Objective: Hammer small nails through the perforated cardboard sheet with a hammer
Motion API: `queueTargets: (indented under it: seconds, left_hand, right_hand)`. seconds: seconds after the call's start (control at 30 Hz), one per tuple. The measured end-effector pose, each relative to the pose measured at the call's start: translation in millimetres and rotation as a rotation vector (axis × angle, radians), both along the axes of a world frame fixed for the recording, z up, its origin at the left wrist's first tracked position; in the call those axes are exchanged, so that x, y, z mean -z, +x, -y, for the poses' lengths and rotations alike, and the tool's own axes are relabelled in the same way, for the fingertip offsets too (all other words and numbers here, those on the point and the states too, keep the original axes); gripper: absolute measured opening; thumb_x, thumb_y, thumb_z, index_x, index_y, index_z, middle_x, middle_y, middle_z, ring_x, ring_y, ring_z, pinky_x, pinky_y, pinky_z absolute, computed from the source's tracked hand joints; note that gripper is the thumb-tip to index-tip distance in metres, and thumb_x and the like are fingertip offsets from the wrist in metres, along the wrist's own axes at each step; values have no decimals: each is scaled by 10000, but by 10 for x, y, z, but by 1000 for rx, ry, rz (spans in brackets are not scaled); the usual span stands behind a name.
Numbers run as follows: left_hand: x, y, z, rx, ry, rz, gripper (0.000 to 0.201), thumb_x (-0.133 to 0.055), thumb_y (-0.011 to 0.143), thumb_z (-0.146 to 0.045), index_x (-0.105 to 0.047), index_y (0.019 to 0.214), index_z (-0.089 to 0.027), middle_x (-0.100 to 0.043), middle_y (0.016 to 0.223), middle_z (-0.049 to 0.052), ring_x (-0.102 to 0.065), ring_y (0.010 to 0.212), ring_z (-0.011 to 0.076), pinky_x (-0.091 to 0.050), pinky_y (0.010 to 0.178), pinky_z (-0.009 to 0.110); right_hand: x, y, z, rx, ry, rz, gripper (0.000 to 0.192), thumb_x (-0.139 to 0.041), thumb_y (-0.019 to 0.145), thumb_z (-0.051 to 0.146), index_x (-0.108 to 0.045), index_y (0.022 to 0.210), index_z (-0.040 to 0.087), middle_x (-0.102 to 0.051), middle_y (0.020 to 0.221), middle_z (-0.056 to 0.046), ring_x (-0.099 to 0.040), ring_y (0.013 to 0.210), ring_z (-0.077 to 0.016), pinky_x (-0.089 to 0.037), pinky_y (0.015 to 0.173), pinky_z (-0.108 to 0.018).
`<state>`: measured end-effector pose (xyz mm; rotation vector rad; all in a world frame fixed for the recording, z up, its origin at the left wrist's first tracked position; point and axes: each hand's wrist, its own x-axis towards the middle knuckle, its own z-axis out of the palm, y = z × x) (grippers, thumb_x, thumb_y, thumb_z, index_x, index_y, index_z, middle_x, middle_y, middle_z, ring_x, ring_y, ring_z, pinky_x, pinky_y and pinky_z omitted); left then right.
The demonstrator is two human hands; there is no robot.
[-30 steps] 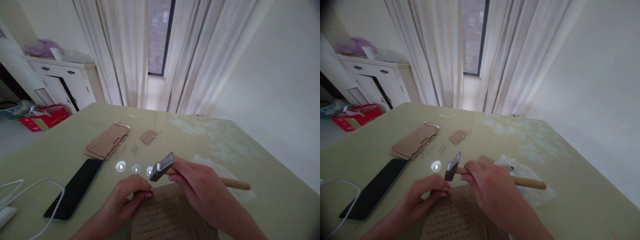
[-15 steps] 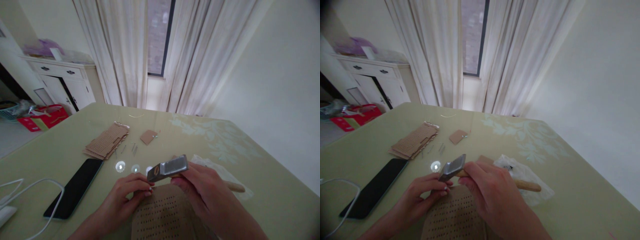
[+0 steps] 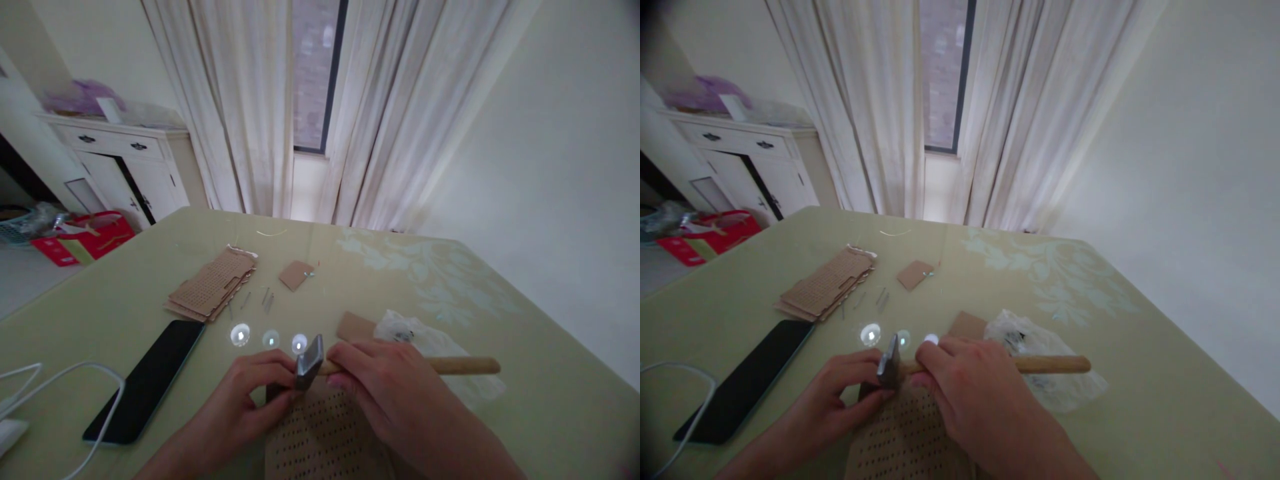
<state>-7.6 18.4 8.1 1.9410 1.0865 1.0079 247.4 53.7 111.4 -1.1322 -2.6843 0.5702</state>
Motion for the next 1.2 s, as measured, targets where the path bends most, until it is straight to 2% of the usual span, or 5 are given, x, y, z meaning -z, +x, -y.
queueTargets:
  seconds: [0.17, 0.27, 0.8, 1.07, 1.2]
  left_hand:
    - [29, -67, 24, -37, -39, -36, 75, -796, 945, -255, -813, 1013, -279, -824, 1105, 10, -766, 1020, 194, -576, 913, 279]
    - [53, -102, 33, -81, -51, -60, 382, -924, 804, -287, -810, 1167, -318, -817, 1261, 25, -760, 1152, 263, -583, 1017, 353]
    - [7, -87, 36, -113, -147, -101, 349, -872, 809, -311, -834, 1155, -324, -840, 1191, 15, -768, 1087, 270, -626, 981, 356]
    - [193, -164, 48, -159, -99, -45, 487, -942, 776, -458, -817, 1231, -342, -826, 1252, 59, -770, 1154, 315, -617, 1048, 448]
    - [261, -218, -74, -142, -83, -29, 428, -630, 1028, -604, -803, 1244, -279, -834, 1202, 84, -788, 1103, 272, -644, 970, 382]
  right_hand:
    - [-41, 23, -23, 33, -2, -120, 148, -551, 1135, 275, -664, 1042, 253, -752, 968, 9, -692, 879, -207, -437, 793, -323]
    - [-2, 5, -41, 18, -12, -63, 125, -571, 1124, 257, -671, 1049, 247, -754, 988, 5, -698, 886, -208, -430, 790, -325]
    - [76, -63, -53, -26, -43, 86, 86, -644, 1091, 262, -696, 1024, 248, -766, 999, 12, -725, 859, -221, -407, 734, -333]
    - [54, 15, -104, 25, -8, 158, 129, -607, 1108, 270, -708, 1036, 234, -774, 963, -16, -745, 858, -234, -431, 737, -349]
    - [73, 9, -106, 13, -24, 165, 133, -614, 1105, 274, -708, 1017, 239, -773, 944, 0, -744, 827, -230, -410, 705, -347]
